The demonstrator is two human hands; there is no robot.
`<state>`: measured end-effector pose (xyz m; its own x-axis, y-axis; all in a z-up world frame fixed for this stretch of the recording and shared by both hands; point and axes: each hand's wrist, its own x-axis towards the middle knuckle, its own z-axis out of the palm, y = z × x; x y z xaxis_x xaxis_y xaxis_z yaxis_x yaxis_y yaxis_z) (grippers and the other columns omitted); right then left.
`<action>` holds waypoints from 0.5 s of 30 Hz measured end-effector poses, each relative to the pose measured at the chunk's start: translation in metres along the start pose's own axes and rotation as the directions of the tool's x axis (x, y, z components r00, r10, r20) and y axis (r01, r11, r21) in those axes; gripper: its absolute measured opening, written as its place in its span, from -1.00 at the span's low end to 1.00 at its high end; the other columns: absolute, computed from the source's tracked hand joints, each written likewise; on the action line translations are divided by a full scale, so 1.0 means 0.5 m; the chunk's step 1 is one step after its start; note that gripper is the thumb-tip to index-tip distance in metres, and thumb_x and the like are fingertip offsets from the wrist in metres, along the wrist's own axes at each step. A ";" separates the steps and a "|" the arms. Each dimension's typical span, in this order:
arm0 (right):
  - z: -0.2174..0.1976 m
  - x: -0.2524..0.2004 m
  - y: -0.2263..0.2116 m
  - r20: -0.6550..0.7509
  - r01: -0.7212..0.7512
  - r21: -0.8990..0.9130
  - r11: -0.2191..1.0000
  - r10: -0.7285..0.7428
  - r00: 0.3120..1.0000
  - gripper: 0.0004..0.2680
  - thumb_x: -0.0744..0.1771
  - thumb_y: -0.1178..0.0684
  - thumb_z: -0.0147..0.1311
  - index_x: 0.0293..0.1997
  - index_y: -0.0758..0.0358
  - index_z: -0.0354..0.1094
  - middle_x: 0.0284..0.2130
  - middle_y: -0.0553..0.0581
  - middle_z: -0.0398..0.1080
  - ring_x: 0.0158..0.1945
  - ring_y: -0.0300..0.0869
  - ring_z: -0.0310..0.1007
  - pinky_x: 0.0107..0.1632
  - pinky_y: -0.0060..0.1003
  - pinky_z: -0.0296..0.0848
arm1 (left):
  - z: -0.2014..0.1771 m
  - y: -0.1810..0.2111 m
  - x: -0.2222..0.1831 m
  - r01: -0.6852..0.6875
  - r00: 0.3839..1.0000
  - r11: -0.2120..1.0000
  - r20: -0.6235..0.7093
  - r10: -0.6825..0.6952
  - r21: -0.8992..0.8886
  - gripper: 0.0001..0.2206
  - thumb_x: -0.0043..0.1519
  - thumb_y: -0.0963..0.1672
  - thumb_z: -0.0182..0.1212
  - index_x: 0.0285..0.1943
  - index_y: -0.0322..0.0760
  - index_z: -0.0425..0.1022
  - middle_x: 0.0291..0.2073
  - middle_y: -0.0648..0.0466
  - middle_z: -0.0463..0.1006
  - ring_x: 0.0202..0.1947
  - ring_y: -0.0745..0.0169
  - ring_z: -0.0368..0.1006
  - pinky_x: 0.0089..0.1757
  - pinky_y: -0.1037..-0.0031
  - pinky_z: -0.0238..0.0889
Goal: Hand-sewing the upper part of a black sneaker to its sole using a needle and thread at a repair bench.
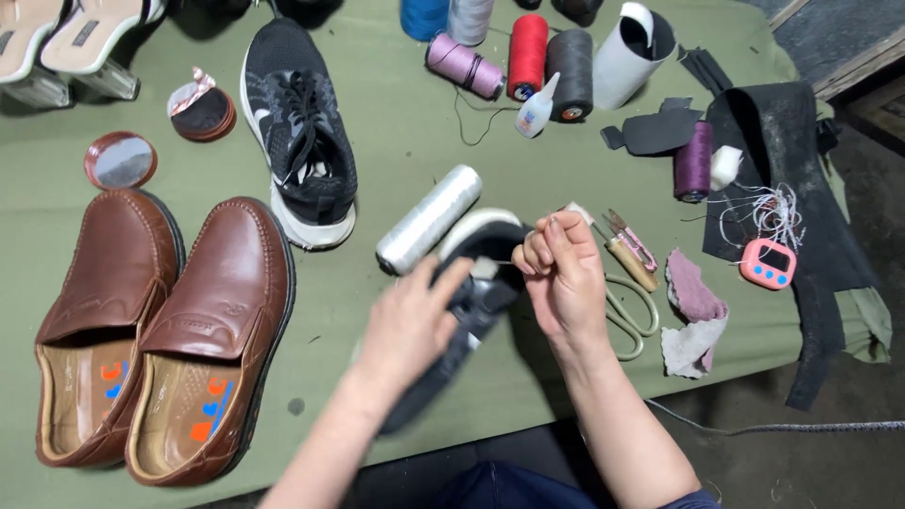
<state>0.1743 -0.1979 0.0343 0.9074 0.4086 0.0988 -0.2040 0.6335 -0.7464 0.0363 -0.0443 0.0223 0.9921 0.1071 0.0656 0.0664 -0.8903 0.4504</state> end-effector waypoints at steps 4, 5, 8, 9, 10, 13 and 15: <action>0.021 -0.013 0.010 0.017 0.053 -0.155 0.987 -0.050 0.999 -0.93 0.44 0.19 -0.06 -0.15 0.32 0.31 -0.64 -0.04 0.05 -0.55 -0.36 -0.03 -0.34 -0.42 0.16 | -0.028 -0.044 0.054 -0.048 0.986 0.991 -0.150 0.066 0.123 -0.39 0.13 -0.10 0.11 0.46 0.19 0.25 0.24 -0.17 0.37 0.18 -0.27 0.42 0.15 0.02 0.19; 0.027 -0.024 0.015 0.018 0.019 -0.361 0.932 -0.014 1.000 -0.93 0.42 0.19 -0.03 -0.15 0.34 0.36 -0.58 0.02 0.21 -0.51 -0.35 0.13 -0.32 -0.45 0.25 | -0.032 -0.043 0.058 -0.031 0.979 0.996 -0.197 0.047 0.083 -0.40 0.12 -0.12 0.08 0.44 0.17 0.27 0.20 -0.16 0.39 0.13 -0.28 0.45 0.11 0.03 0.24; 0.039 -0.035 0.016 0.123 0.113 -0.670 0.734 -0.041 0.992 -0.92 0.41 0.19 0.00 -0.18 0.35 0.41 -0.35 0.18 0.44 -0.42 -0.28 0.36 -0.29 -0.43 0.39 | -0.035 -0.024 0.061 0.000 0.964 1.000 -0.266 -0.003 -0.012 -0.41 0.11 -0.15 0.03 0.42 0.13 0.29 0.10 -0.13 0.43 0.00 -0.31 0.51 0.00 0.02 0.35; 0.039 -0.039 0.014 0.231 0.233 -0.760 0.606 -0.083 0.969 -0.92 0.41 0.21 0.00 -0.20 0.34 0.40 -0.17 0.27 0.50 -0.38 -0.22 0.42 -0.29 -0.37 0.44 | -0.032 -0.013 0.057 0.015 0.960 0.997 -0.279 -0.035 -0.073 -0.41 0.12 -0.17 0.02 0.42 0.12 0.29 0.05 -0.11 0.45 -0.08 -0.33 0.54 -0.07 0.00 0.41; 0.048 -0.044 0.006 0.230 0.229 -0.760 0.608 -0.077 0.970 -0.92 0.41 0.21 0.00 -0.20 0.34 0.40 -0.17 0.27 0.50 -0.38 -0.22 0.42 -0.29 -0.37 0.44 | -0.031 -0.001 0.048 0.020 0.960 0.997 -0.276 -0.040 -0.074 -0.41 0.12 -0.17 0.02 0.42 0.12 0.29 0.05 -0.11 0.45 -0.08 -0.33 0.54 -0.07 0.00 0.41; 0.056 -0.064 -0.005 0.363 0.338 -0.907 0.250 0.059 0.930 -0.92 0.41 0.12 -0.02 -0.16 0.26 0.36 -0.05 0.25 0.50 -0.08 0.15 0.57 -0.12 -0.08 0.53 | -0.024 0.023 0.028 0.071 0.965 0.965 -0.227 -0.130 -0.251 -0.48 0.19 -0.16 -0.04 0.39 0.20 0.33 0.04 -0.01 0.48 -0.05 -0.26 0.56 -0.04 0.06 0.42; 0.034 -0.085 0.009 0.391 0.376 -0.917 0.131 0.121 0.912 -0.94 0.40 0.05 0.01 -0.16 0.11 0.38 -0.13 0.12 0.53 -0.11 0.05 0.60 -0.13 -0.14 0.56 | -0.013 0.022 0.020 0.170 0.946 0.877 -0.175 -0.273 -0.450 -0.53 0.17 -0.16 -0.02 0.26 0.26 0.43 0.02 0.11 0.56 0.01 -0.17 0.55 0.00 0.07 0.42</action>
<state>0.1284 -0.2012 0.0380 0.6594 0.7064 0.2572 0.6517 -0.3665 -0.6641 0.0461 -0.0502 0.0336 0.9017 0.4219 0.0948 0.1788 -0.5633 0.8067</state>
